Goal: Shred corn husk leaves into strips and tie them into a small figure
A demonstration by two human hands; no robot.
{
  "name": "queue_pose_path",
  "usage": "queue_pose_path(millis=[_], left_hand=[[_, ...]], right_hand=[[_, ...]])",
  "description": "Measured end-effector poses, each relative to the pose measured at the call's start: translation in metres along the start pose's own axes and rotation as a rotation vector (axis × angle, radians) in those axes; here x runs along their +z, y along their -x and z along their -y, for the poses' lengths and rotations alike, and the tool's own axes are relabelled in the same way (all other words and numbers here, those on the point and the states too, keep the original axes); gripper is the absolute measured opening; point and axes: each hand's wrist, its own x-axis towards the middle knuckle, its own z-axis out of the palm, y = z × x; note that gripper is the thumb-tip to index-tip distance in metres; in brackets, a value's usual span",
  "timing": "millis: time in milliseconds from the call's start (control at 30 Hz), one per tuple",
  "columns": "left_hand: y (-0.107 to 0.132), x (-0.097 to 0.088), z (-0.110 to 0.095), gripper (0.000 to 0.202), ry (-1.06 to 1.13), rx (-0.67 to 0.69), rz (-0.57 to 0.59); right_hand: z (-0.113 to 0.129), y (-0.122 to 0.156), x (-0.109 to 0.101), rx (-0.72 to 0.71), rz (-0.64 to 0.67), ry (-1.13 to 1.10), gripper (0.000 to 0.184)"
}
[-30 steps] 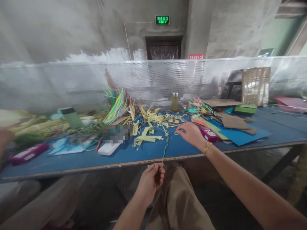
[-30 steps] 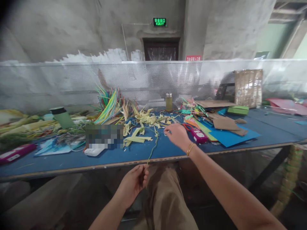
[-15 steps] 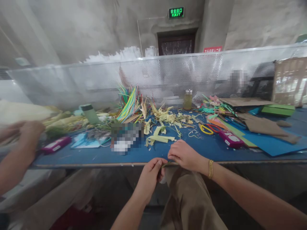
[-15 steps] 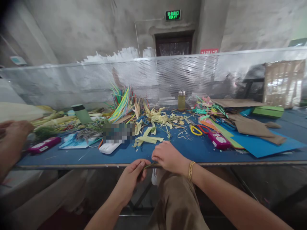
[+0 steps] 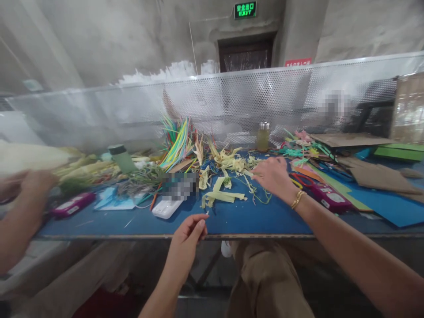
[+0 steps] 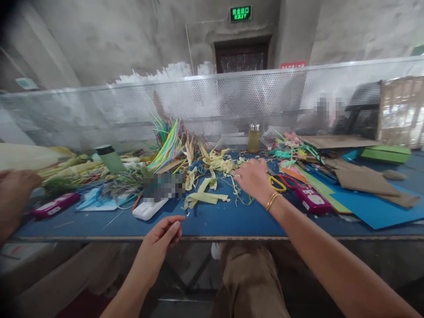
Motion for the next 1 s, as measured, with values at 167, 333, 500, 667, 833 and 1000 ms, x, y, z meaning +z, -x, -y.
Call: queue_pose_path(millis=[167,333,500,667,833,1000], left_hand=[[-0.021,-0.021,-0.004,0.032,-0.1,0.1,-0.105],[-0.052,-0.036,-0.016,0.032,-0.196,0.21,-0.135],[-0.096,-0.039,-0.041,0.035,-0.382,0.304,-0.041],[-0.147,-0.011,-0.067,0.037,-0.616,0.368,0.281],[-0.179,0.033,-0.06,0.027,-0.64,0.27,0.623],[-0.19,0.049,-0.044,0.014,-0.389,0.048,0.73]], right_hand=[[0.079,-0.015,0.013,-0.143,0.143,-0.208,0.039],[0.111,-0.026,0.031,-0.225,0.25,-0.124,0.026],[0.093,-0.043,0.04,-0.259,0.352,-0.114,0.018],[0.063,-0.069,0.034,-0.318,0.456,-0.193,0.022],[0.051,-0.077,0.032,-0.29,0.411,-0.262,0.019],[0.035,-0.073,0.034,-0.086,0.322,-0.485,0.021]])
